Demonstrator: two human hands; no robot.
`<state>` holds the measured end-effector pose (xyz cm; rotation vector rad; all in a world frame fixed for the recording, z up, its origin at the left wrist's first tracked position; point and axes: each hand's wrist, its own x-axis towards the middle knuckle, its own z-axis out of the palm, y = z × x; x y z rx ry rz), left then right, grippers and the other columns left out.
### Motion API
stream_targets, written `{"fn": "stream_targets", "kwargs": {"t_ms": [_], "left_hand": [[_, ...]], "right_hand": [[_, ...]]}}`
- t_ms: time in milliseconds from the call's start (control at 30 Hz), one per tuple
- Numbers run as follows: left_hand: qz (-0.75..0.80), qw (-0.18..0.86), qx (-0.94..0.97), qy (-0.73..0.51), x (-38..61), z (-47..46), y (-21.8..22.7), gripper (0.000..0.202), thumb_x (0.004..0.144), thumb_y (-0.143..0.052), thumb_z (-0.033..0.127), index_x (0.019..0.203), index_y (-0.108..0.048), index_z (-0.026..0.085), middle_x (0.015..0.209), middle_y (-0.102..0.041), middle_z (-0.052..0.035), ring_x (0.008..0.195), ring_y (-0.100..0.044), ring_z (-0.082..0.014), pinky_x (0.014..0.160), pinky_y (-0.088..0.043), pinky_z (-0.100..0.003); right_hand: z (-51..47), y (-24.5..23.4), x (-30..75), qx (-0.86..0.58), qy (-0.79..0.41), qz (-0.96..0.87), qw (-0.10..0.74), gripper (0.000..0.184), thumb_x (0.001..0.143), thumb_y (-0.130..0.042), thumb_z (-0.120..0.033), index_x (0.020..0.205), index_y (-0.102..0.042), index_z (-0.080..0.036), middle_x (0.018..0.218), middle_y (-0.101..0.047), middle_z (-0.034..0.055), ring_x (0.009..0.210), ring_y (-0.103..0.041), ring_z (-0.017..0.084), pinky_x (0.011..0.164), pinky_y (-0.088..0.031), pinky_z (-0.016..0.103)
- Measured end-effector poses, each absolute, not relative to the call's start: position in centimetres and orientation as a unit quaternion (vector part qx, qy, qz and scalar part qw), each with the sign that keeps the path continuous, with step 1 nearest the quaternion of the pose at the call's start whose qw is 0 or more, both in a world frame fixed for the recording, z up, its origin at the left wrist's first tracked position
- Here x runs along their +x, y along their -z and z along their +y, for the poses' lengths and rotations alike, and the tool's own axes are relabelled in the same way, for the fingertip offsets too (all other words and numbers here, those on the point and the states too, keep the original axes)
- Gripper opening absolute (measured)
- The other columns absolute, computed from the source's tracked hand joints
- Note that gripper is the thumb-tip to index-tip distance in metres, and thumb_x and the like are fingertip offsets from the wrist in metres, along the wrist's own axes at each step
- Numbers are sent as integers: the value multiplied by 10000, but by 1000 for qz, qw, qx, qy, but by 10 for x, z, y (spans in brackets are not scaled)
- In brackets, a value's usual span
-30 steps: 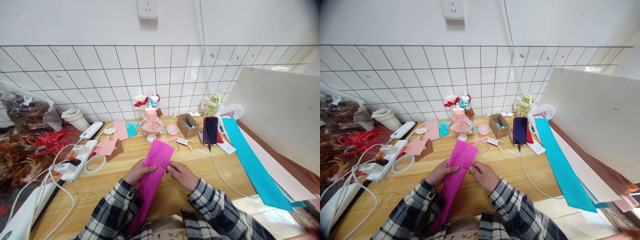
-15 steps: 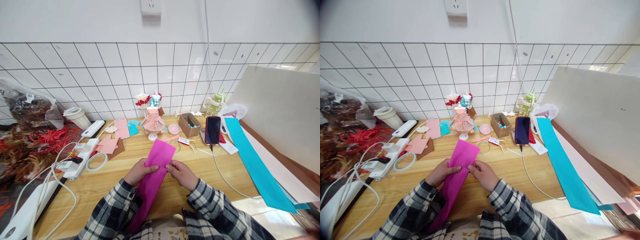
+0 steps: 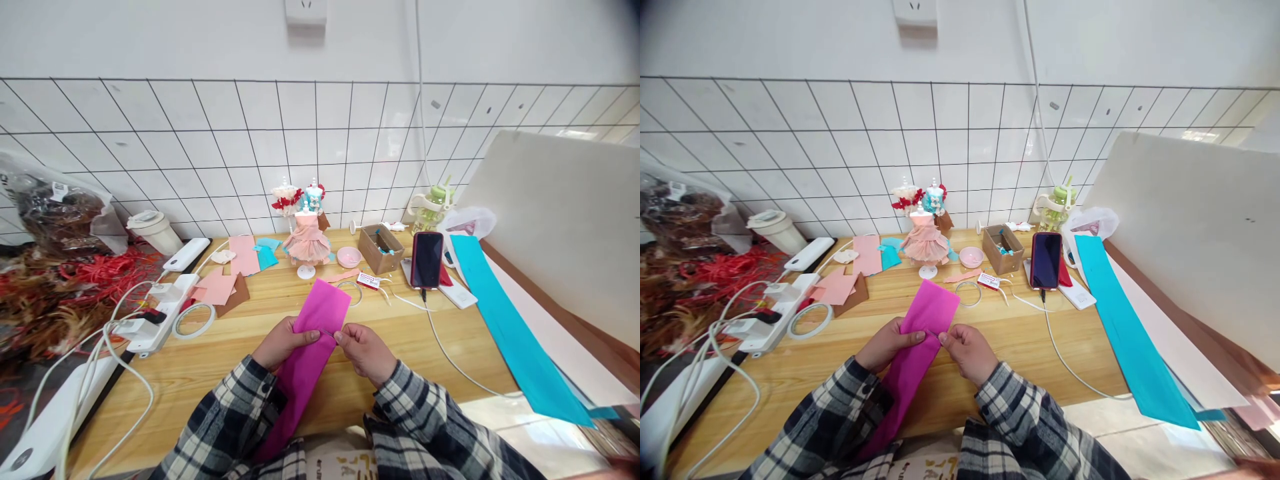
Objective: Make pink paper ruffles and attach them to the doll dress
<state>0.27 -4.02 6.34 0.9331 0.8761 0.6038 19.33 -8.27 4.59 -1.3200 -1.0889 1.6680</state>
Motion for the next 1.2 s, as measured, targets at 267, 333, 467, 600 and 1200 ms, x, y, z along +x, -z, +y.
{"fn": "stream_targets", "kwargs": {"t_ms": [267,333,467,600,1200], "left_hand": [[401,769,390,-309,6,-42,-61,397,579,-875,345,893,-746,140,850,-761,-56,711,-676,-180,714,-494,-276],[401,769,394,-305,5,-42,-62,387,586,-873,337,893,-744,139,849,-762,-55,711,-677,-179,710,-495,-273],[390,767,416,-294,5,-41,-62,365,614,-859,322,911,-747,143,881,-763,-50,754,-681,-177,746,-492,-268],[392,763,427,-286,3,-40,-59,373,609,-859,328,911,-752,137,881,-763,-55,760,-679,-187,758,-488,-279],[423,759,342,-359,-10,-34,-62,372,534,-903,298,817,-729,131,713,-733,-22,578,-622,-116,575,-469,-209]], "right_hand": [[-85,-53,198,-500,-665,-443,335,555,703,-565,-757,802,-465,-220,494,-310,-111,382,-192,52,362,-158,222],[-85,-54,198,-500,-661,-442,344,555,696,-571,-754,787,-463,-218,485,-306,-109,390,-212,57,371,-164,219],[-86,-54,196,-500,-663,-429,355,546,676,-595,-740,743,-437,-222,464,-293,-117,376,-189,47,371,-135,215],[-87,-51,194,-507,-666,-411,361,534,666,-614,-722,727,-438,-222,456,-292,-122,361,-163,40,356,-109,219],[-101,-43,219,-485,-645,-491,327,584,753,-491,-772,919,-466,-213,618,-462,-76,380,-345,62,351,-275,203]]}}
